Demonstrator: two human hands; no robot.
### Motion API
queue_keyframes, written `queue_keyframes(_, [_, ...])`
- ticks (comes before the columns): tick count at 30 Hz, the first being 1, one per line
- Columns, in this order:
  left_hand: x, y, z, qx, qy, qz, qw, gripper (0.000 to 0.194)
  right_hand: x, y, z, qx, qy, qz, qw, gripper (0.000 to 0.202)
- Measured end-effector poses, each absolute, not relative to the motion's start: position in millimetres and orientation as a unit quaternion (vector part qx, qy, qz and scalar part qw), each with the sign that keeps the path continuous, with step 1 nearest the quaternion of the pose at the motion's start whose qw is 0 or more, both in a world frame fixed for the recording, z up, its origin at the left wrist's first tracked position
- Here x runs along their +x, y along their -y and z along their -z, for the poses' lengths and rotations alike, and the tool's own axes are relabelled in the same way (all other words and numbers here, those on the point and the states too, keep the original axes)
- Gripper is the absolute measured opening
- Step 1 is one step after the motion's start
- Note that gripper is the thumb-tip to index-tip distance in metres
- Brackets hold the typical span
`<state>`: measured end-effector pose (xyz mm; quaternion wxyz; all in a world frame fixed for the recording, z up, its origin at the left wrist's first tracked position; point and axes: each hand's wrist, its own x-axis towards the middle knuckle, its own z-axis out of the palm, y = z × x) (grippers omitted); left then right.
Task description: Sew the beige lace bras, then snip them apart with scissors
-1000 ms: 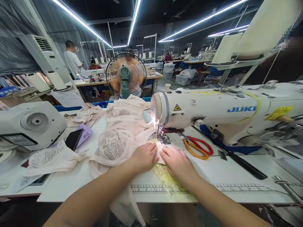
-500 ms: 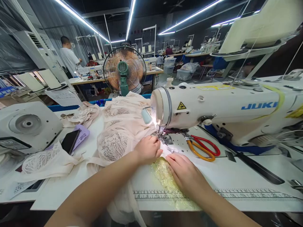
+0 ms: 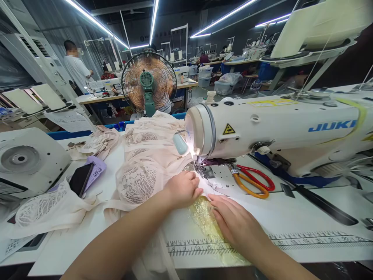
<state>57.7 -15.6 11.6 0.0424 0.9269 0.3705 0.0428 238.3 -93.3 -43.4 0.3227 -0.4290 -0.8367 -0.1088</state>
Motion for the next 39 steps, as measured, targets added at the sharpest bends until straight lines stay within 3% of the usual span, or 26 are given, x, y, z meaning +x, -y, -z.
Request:
queue_keyframes(7, [56.3, 3.5, -8.2, 0.929, -0.362, -0.065, 0.040, 0.029, 237.8, 90.1, 48.9, -0.422, 0.855, 0.070, 0.295, 0.029])
queue_keyframes(12, [58.9, 11.4, -13.4, 0.938, -0.322, -0.123, -0.034, 0.024, 232.3, 87.4, 44.0, -0.409, 0.869, 0.014, 0.278, 0.028])
queue_keyframes(19, [52.8, 29.6, -6.9, 0.955, -0.287, -0.062, -0.052, 0.021, 232.6, 87.9, 32.1, -0.387, 0.878, -0.025, 0.279, 0.031])
queue_keyframes(25, [40.9, 28.1, -13.8, 0.960, -0.248, -0.134, -0.003, 0.022, 235.2, 89.4, 30.8, -0.358, 0.874, -0.021, 0.328, 0.031])
queue_keyframes(30, [40.3, 24.3, -15.1, 0.959, -0.235, -0.146, 0.056, 0.023, 235.5, 89.5, 27.7, -0.357, 0.871, -0.037, 0.336, 0.028])
queue_keyframes(39, [37.2, 14.1, -10.5, 0.966, -0.205, -0.140, 0.071, 0.026, 237.0, 88.8, 26.9, -0.360, 0.868, -0.047, 0.338, 0.028])
